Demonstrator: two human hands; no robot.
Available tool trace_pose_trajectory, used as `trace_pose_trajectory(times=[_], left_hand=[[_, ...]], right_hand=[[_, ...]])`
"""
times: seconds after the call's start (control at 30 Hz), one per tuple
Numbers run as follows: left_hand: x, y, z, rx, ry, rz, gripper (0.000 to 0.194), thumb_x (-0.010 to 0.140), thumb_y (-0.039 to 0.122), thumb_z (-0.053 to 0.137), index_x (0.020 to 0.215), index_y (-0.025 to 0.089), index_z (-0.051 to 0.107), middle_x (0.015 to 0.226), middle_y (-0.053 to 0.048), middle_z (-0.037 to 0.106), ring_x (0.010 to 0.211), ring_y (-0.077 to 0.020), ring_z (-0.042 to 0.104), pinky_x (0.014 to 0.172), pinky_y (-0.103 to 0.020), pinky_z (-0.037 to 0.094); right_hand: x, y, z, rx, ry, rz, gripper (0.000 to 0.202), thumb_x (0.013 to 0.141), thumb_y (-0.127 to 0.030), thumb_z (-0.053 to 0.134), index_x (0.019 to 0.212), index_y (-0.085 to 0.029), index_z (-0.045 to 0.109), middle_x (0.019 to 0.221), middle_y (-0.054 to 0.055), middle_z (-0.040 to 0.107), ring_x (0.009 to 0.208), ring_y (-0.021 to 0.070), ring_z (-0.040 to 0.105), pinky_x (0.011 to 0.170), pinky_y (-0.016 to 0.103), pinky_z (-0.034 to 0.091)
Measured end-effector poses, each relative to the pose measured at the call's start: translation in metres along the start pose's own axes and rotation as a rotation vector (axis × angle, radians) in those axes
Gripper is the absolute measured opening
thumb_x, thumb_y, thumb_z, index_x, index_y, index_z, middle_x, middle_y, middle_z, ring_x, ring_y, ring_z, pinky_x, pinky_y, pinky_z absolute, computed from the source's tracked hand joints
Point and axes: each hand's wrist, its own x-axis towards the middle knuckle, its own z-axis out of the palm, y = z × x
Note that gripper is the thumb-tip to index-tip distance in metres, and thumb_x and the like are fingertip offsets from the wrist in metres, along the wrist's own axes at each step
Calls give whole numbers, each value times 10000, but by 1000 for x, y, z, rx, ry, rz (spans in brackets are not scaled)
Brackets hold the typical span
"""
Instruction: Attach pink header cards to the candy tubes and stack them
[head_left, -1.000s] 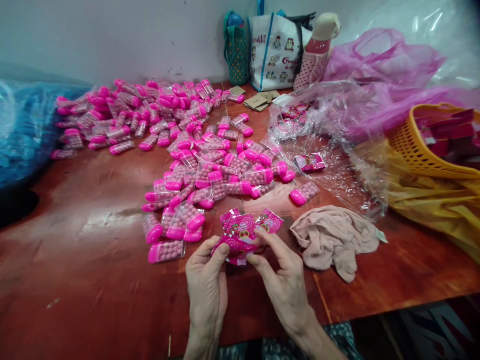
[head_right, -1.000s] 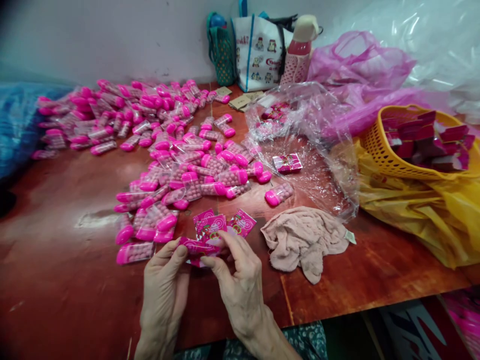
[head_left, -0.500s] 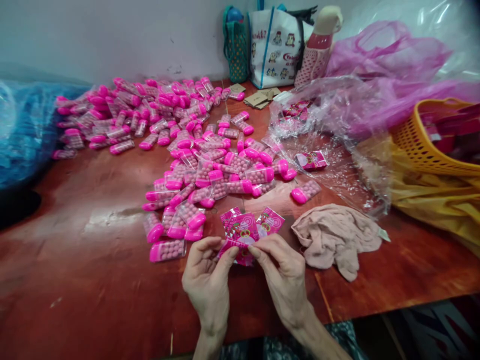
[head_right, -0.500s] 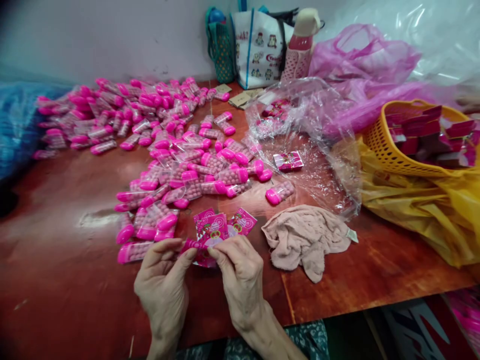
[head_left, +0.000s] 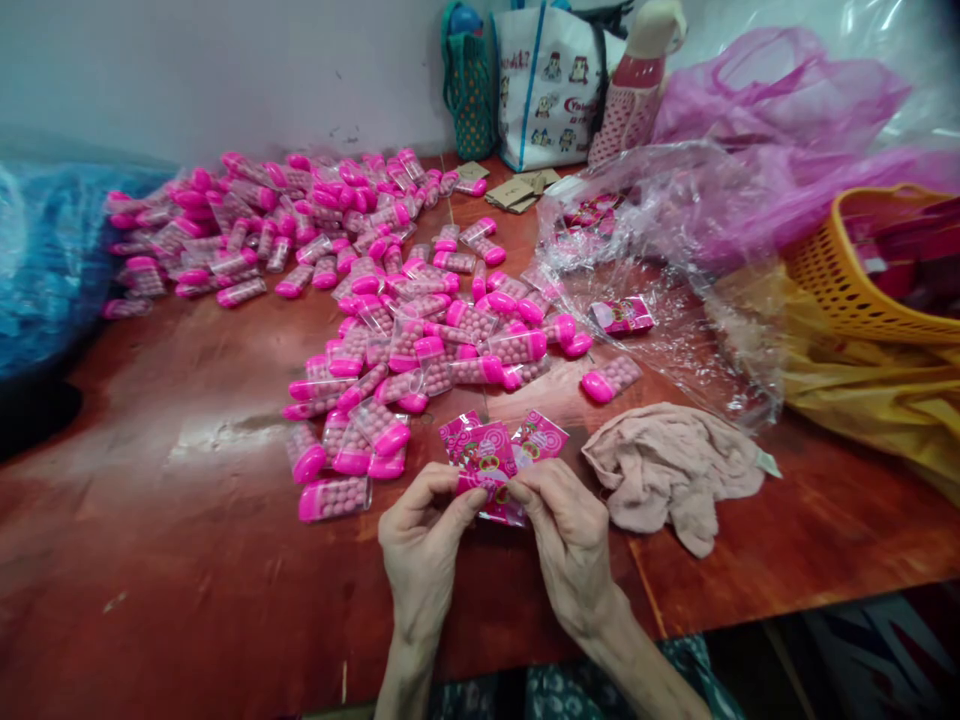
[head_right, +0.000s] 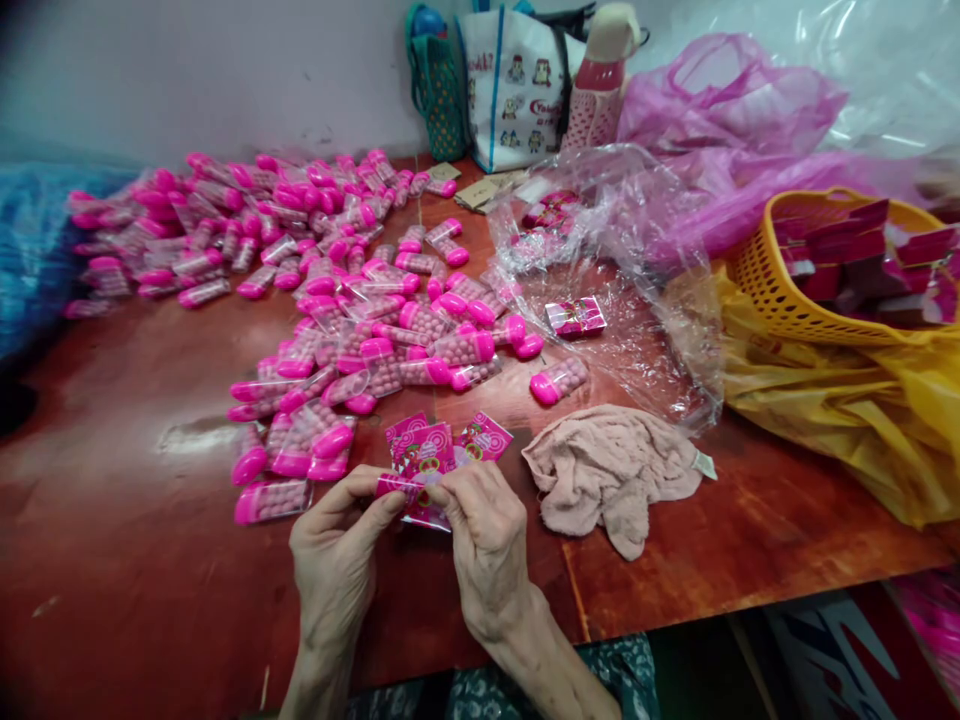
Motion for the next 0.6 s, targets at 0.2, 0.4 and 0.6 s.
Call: trace_pose_trajectory(times=[0.2,0.4,0.6], left_hand=[[3,6,0,54,-38,78,116,701,95,673,732,201,709,1006,-65,676,945,-223,601,838,-331,452],[0,2,3,-174,17,4,108,680,93,677,650,192,710,708,-28,680,681,-166,604,639,-271,473],[5,4,2,-235,131,-73,17,653,160,710,644,164,724,656,-26,666,622,-134,573,574,-221,456]], right_hand=[[3,0,-2,-57,-35,-37,222,909,-215,457,712,-200,559,650,17,540,632,162,486,587,286,397],[3,-4,-4,-110,-48,-54,309,930,-222,412,633,-193,492,584,-1,471,566,143,457,518,256,350],[34,1,-41,-440,-25,-132,228,910,-184,408,787,-180,598,701,56,578,697,207,517,643,331,424]])
